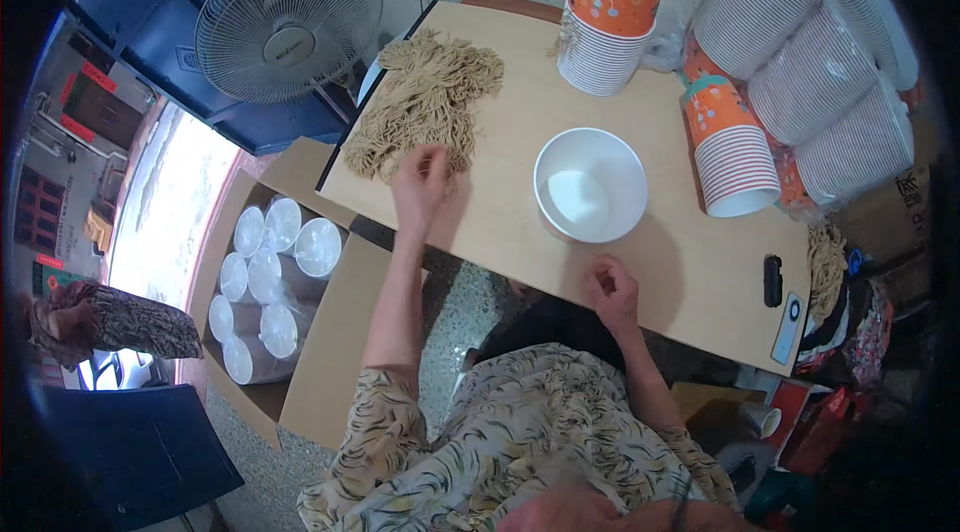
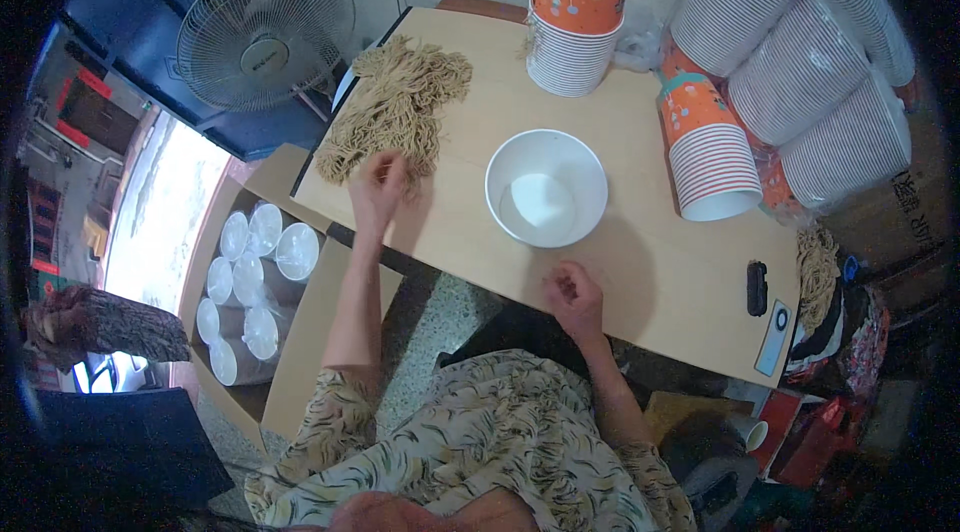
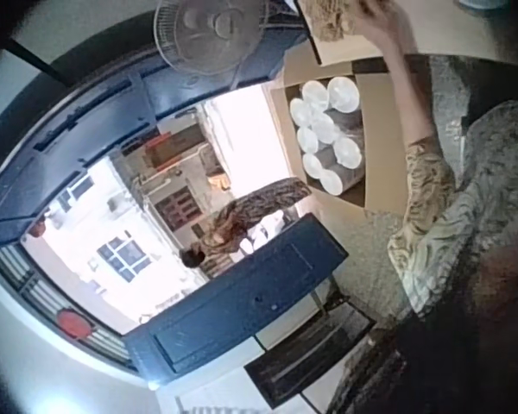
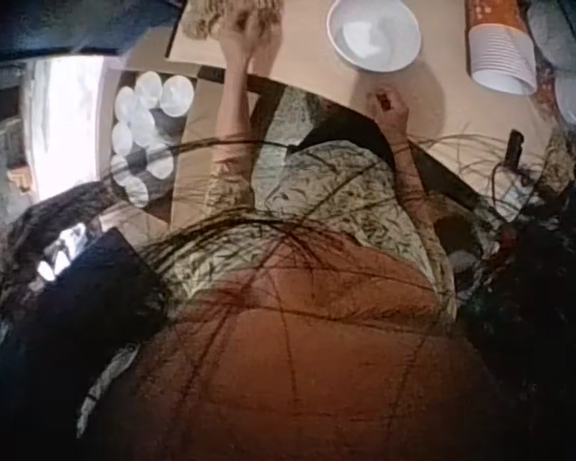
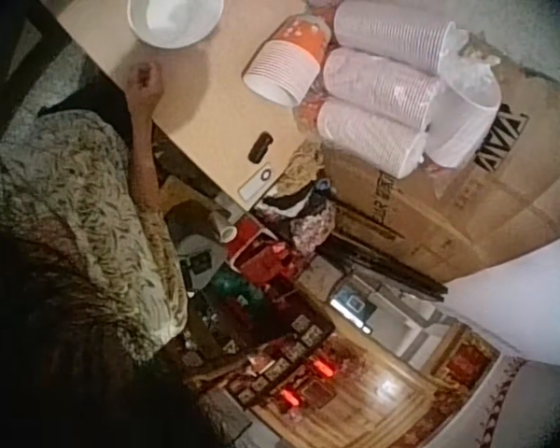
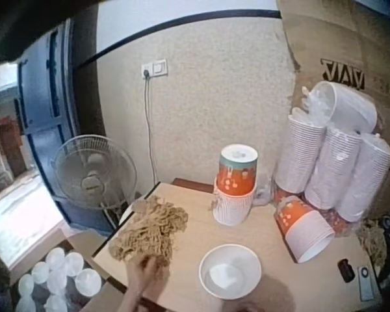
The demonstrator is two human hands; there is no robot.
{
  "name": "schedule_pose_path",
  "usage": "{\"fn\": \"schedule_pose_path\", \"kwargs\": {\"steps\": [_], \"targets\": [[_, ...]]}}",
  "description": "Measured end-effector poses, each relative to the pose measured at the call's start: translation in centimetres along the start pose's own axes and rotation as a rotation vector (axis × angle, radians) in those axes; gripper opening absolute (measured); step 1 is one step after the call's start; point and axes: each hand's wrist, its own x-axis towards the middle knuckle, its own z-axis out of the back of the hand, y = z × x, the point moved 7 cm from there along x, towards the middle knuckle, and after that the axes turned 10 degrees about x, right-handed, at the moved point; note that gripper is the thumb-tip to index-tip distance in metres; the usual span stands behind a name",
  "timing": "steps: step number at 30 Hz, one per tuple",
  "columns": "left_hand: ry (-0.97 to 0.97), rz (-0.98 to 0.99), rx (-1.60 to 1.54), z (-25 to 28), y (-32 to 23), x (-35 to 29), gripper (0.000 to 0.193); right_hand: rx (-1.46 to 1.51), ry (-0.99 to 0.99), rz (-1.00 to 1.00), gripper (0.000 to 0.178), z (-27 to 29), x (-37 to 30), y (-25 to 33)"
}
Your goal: Attaching string handles to printed paper buckets.
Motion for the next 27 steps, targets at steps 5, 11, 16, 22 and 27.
{"fn": "schedule_pose_path", "kwargs": {"steps": [5,11,16,22,27], "targets": [[-0.116,0.037,0.361,1.0,7.8,4.1,0.020,0.166,-0.245,-0.040,0.022,0.6,1.9,-0.9],[-0.063,0.076,0.410,0.2,9.7,5.5,0.022,-0.163,-0.007,0.073,0.019,-1.2,1.6,-0.7],[-0.039,0.077,0.249,0.1,7.8,4.5,0.020,-0.116,0.039,0.126,0.014,-2.2,1.0,0.5],[-0.011,0.182,0.120,0.7,9.1,5.0,0.021,-0.060,0.097,0.137,0.013,-3.9,0.6,1.3],[0.268,0.247,-0.285,-1.8,4.8,0.9,0.021,0.049,0.179,-0.118,0.014,-3.1,-0.7,-1.4]]}}
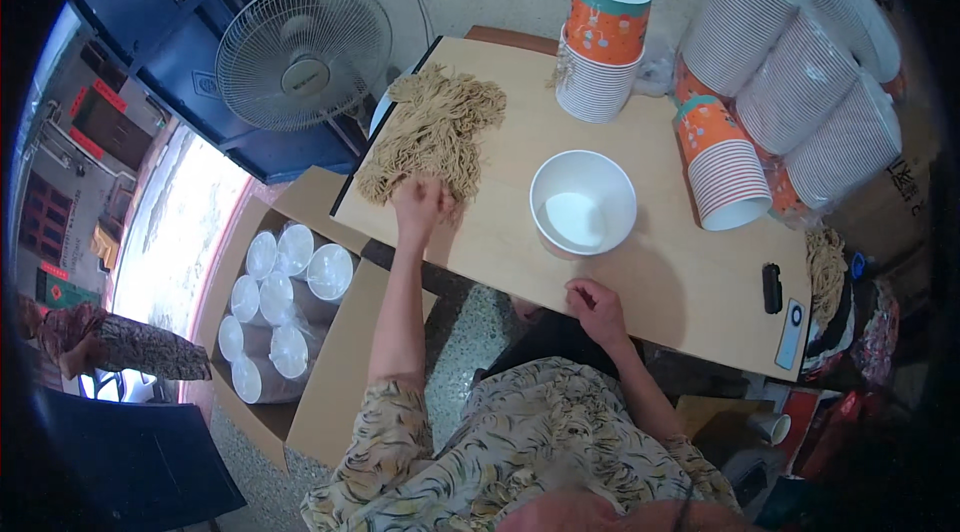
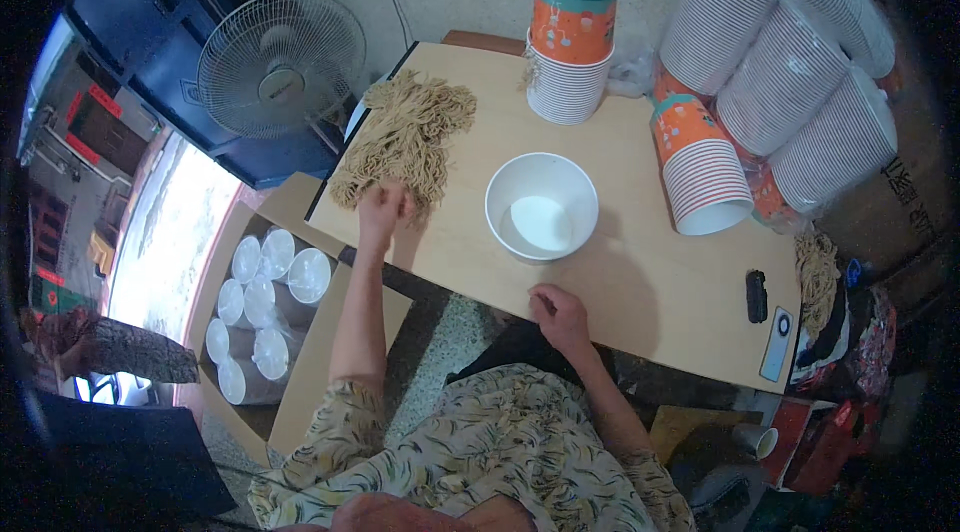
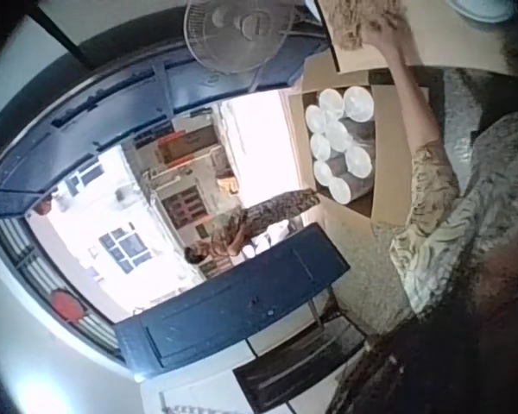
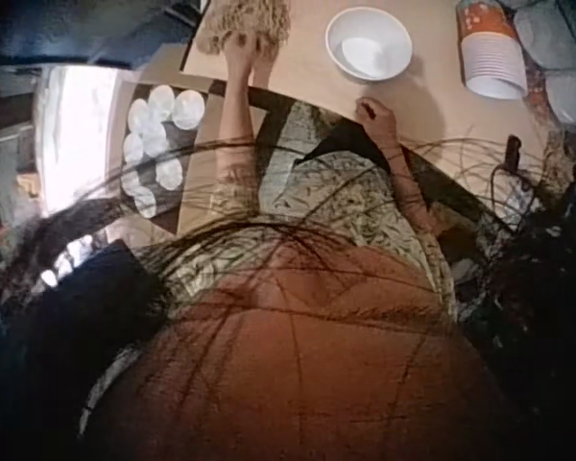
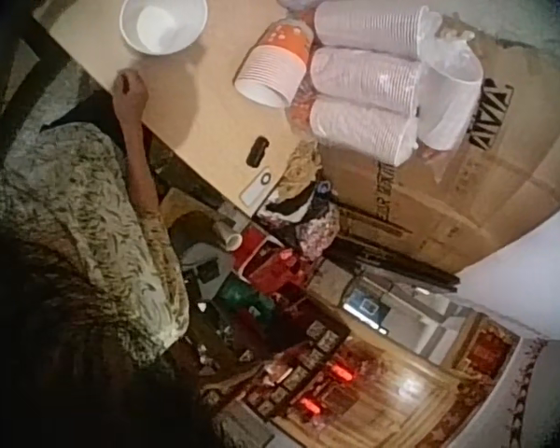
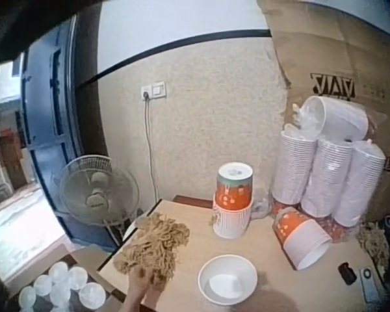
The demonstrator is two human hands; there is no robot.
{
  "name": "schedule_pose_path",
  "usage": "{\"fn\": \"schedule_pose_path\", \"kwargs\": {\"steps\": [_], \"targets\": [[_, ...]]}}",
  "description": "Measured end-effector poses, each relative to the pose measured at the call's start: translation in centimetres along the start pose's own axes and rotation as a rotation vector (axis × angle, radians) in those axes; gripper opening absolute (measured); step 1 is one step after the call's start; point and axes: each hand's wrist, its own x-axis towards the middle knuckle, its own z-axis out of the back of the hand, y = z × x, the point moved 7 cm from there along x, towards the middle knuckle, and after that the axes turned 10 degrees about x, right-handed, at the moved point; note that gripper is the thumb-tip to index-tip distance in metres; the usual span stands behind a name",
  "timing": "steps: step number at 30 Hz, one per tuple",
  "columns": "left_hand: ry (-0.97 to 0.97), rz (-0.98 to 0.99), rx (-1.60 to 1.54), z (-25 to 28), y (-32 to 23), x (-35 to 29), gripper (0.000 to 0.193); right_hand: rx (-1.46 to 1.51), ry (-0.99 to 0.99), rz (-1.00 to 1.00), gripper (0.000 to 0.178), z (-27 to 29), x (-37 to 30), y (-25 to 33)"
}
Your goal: Attaching string handles to printed paper buckets.
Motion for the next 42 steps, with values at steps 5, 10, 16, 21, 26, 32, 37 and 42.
{"fn": "schedule_pose_path", "kwargs": {"steps": [5,10,16,21,26,32,37,42], "targets": [[0.255,0.201,-0.120,-6.1,2.1,-11.4,0.018,0.270,0.121,0.082,0.022,-3.1,-0.2,2.8],[0.336,0.114,-0.127,-11.0,-1.3,-20.3,0.018,0.700,0.272,-0.176,0.026,-7.0,0.3,3.5],[0.486,0.049,0.103,-13.2,-1.2,-26.3,0.014,0.513,0.148,-0.065,0.022,-5.6,-0.8,5.8],[0.473,-0.195,0.301,-11.5,-0.5,-27.3,0.017,0.713,0.088,-0.188,0.022,-2.4,-2.3,6.0],[-0.108,0.097,0.092,6.3,4.3,-16.4,0.022,0.648,0.046,-0.172,0.022,0.7,-3.4,6.1],[-0.122,0.075,0.188,7.3,-3.4,-15.0,0.028,0.568,0.061,0.002,0.022,1.4,-2.4,8.9],[0.690,0.148,-0.142,-11.2,-4.8,-22.8,0.029,0.293,0.131,0.039,0.018,0.9,-3.7,11.4],[0.678,0.343,-0.466,-16.3,-4.3,-23.9,0.029,0.168,0.141,0.145,0.011,0.8,-5.8,10.7]]}}
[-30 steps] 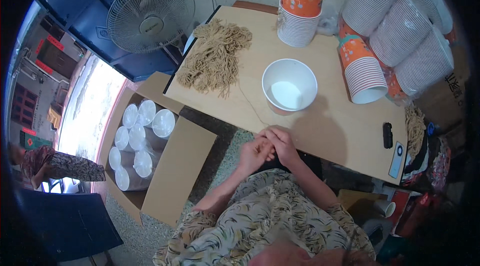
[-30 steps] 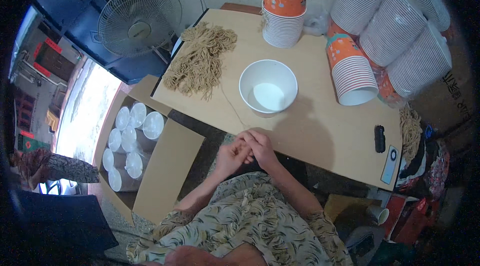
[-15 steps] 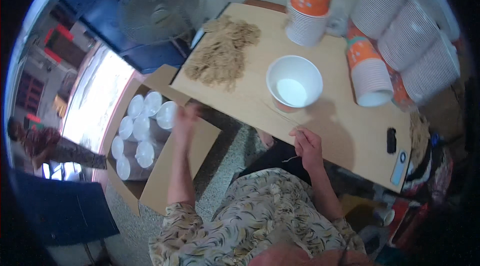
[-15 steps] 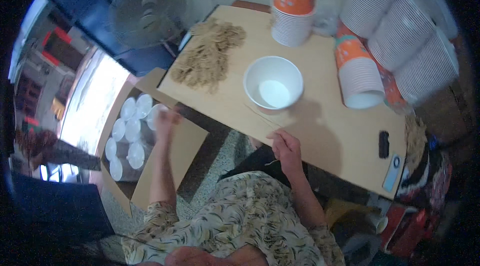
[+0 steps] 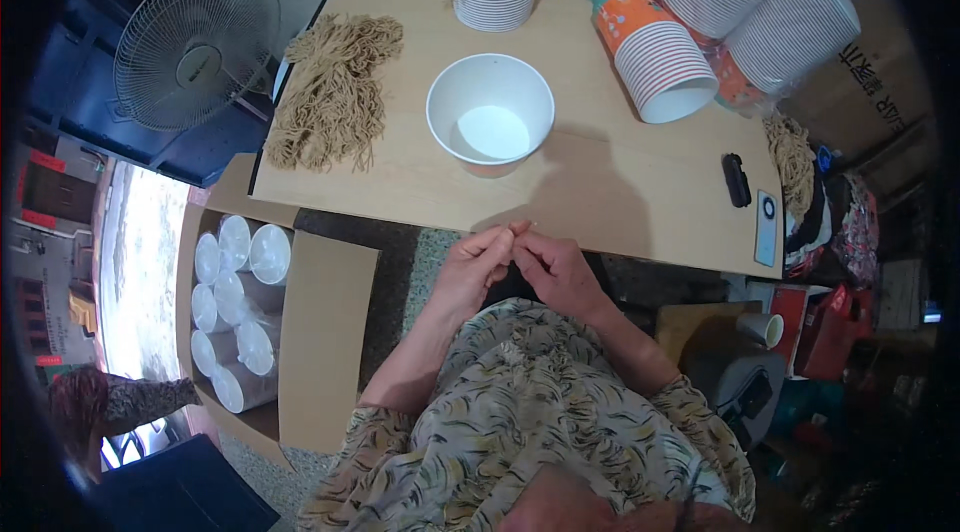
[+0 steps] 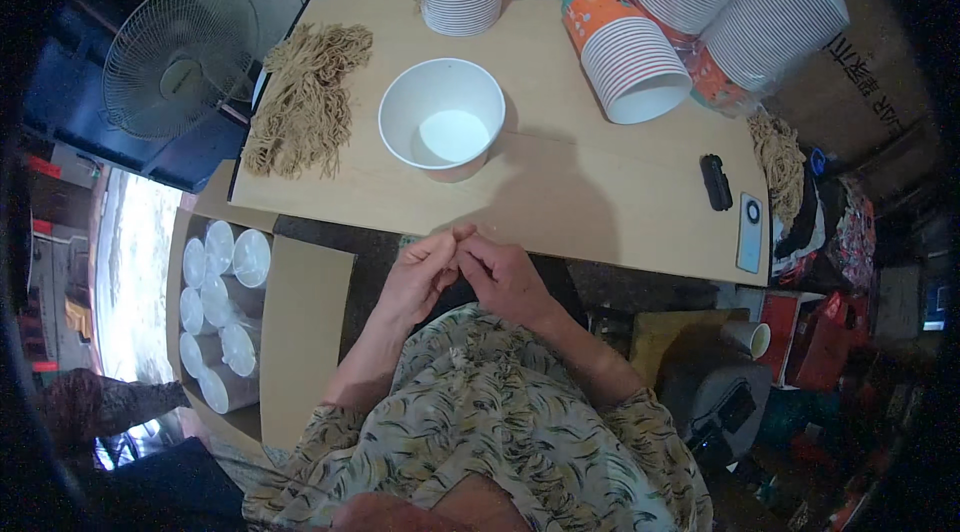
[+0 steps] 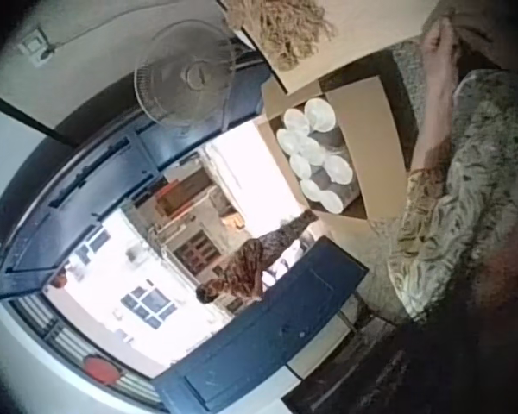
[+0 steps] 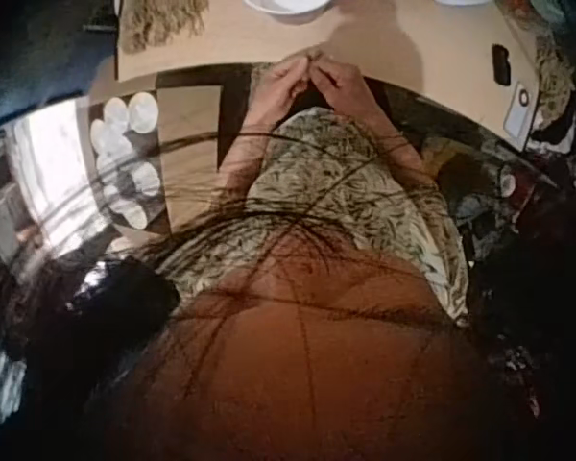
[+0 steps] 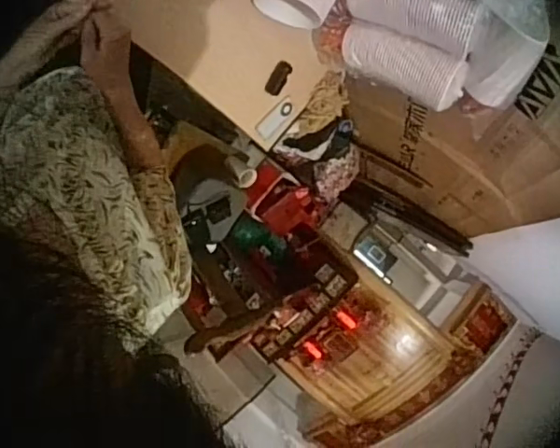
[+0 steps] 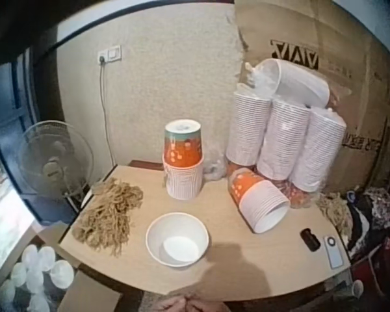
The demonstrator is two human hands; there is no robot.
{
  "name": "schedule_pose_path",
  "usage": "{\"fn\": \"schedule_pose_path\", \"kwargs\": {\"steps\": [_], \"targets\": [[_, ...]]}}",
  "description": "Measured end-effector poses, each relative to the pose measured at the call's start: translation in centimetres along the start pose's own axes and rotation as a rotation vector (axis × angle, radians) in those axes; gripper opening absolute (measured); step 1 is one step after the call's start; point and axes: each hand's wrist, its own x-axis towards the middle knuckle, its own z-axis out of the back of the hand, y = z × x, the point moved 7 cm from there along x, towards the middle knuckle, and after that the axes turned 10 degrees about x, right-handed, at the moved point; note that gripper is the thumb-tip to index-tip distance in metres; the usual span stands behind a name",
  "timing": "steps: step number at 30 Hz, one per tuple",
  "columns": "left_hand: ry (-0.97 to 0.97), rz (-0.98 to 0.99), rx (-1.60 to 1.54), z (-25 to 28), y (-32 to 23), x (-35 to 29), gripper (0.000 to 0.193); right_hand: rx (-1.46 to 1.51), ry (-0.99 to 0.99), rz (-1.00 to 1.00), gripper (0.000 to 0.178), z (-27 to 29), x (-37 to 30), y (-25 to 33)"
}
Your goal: Attaching string handles to printed paper buckets.
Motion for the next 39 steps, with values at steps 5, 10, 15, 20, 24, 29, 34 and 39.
{"fn": "schedule_pose_path", "kwargs": {"steps": [5,10,15,20,24,29,34,39], "targets": [[-0.104,-0.040,-0.273,0.9,0.3,0.4,0.023,-0.022,-0.013,-0.068,0.011,0.3,-1.4,0.1],[-0.286,-0.078,-0.227,2.5,-1.2,0.8,0.028,0.107,-0.005,-0.289,0.016,1.1,-3.6,-2.4],[-0.344,-0.139,-0.142,3.3,-1.3,0.7,0.028,0.055,0.050,-0.283,0.015,1.4,-5.0,-3.5],[-0.414,-0.151,-0.111,4.6,-1.6,0.6,0.029,0.086,0.042,-0.474,0.015,2.4,-6.7,-3.8],[-0.429,-0.179,-0.104,5.4,-1.6,0.8,0.028,0.121,0.003,-0.455,0.017,4.7,-8.2,-4.9],[-0.458,-0.217,-0.081,5.9,-1.6,0.9,0.026,0.158,-0.042,-0.459,0.017,6.8,-9.4,-5.7],[-0.384,-0.172,0.142,3.2,-2.5,0.4,0.022,-0.657,-0.156,0.027,0.031,5.7,-6.1,1.9],[-0.204,-0.283,0.214,-0.7,-3.7,-0.7,0.017,-0.154,-0.116,0.085,0.040,2.8,-2.0,2.0]]}}
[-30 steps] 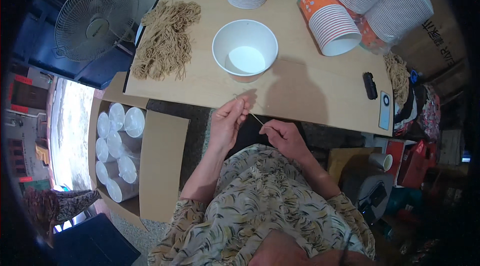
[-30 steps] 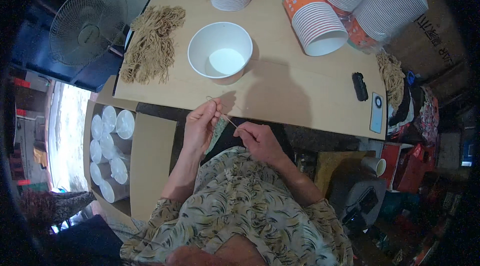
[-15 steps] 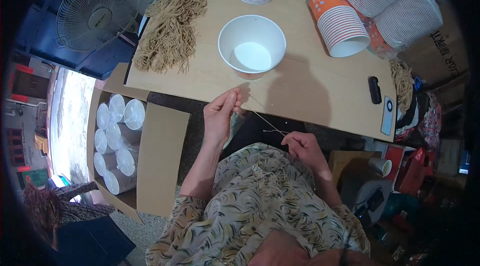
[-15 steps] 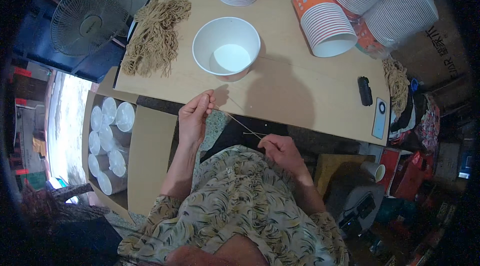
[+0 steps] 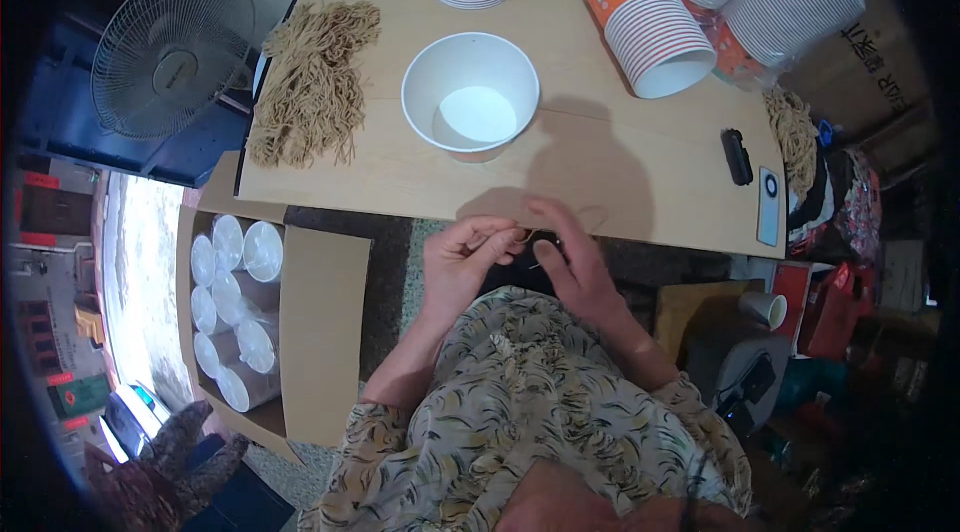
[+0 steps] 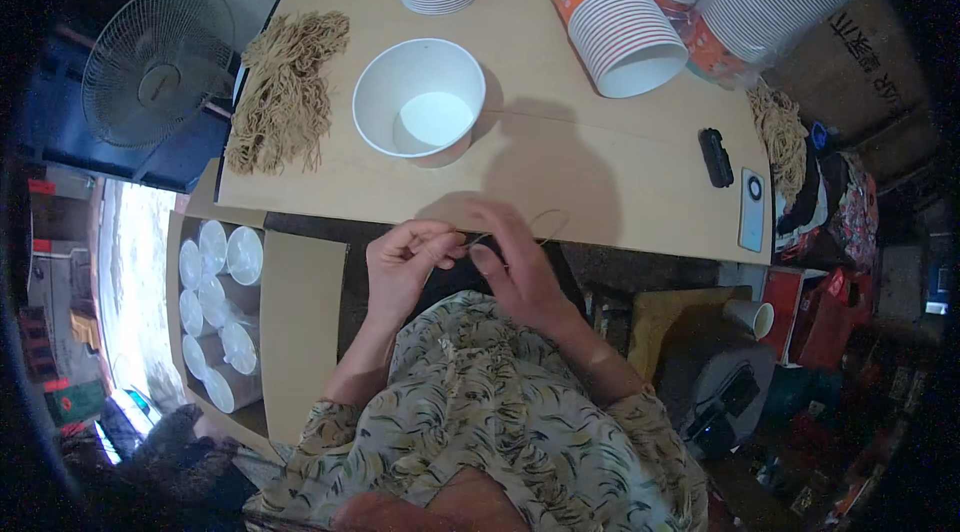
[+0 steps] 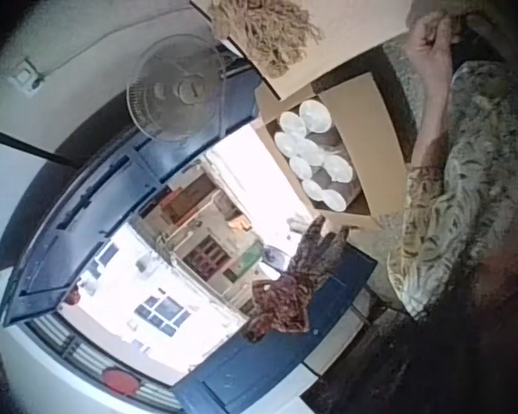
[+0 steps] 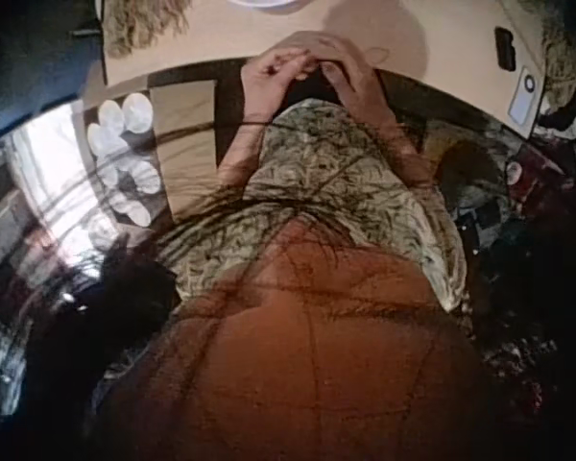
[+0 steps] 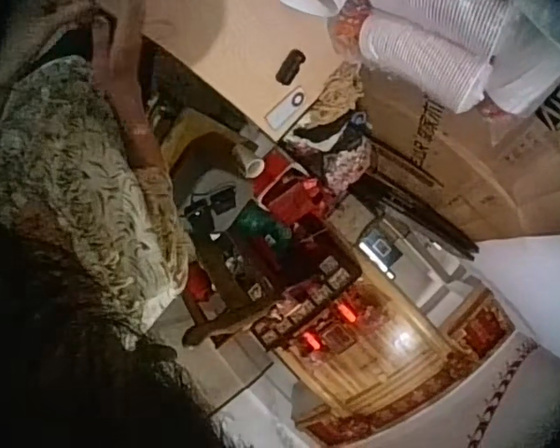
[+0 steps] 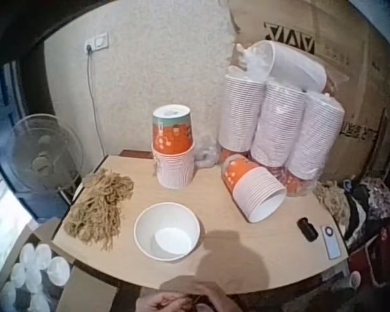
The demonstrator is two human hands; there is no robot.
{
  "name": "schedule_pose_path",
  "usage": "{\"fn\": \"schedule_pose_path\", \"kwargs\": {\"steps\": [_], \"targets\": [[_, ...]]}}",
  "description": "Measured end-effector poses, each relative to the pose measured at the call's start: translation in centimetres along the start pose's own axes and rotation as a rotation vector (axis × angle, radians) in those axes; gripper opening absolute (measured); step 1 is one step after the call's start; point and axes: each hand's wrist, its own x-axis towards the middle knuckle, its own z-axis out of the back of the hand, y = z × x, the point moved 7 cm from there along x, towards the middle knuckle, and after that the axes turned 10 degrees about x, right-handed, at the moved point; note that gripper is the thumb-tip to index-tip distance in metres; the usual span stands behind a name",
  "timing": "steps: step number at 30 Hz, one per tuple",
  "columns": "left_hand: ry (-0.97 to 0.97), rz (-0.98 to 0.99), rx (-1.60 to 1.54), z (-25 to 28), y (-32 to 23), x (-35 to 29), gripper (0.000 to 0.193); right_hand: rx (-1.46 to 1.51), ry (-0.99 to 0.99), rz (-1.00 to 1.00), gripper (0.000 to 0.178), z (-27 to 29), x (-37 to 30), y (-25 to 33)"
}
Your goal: Attaching string handles to printed paper buckets.
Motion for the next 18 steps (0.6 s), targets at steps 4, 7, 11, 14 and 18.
{"fn": "schedule_pose_path", "kwargs": {"steps": [4,7,11,14,18], "targets": [[0.035,0.038,-0.052,-0.2,-0.8,0.2,0.015,0.686,0.080,-0.304,0.026,-2.5,-0.4,-3.6],[-0.002,0.049,0.039,0.4,-0.5,0.3,0.014,0.635,-0.044,-0.395,0.019,-2.2,-1.1,-4.6],[0.037,0.017,0.114,0.1,-0.6,0.7,0.010,0.732,-0.259,-0.384,0.013,-0.8,-1.1,-4.8],[0.066,-0.066,0.145,0.0,-1.0,1.1,0.009,0.818,-0.417,-0.364,0.011,-0.1,-0.5,-5.3],[0.046,-0.180,0.322,0.3,-2.7,2.2,0.007,0.868,-0.361,-0.272,0.012,0.7,1.4,-4.5]]}}
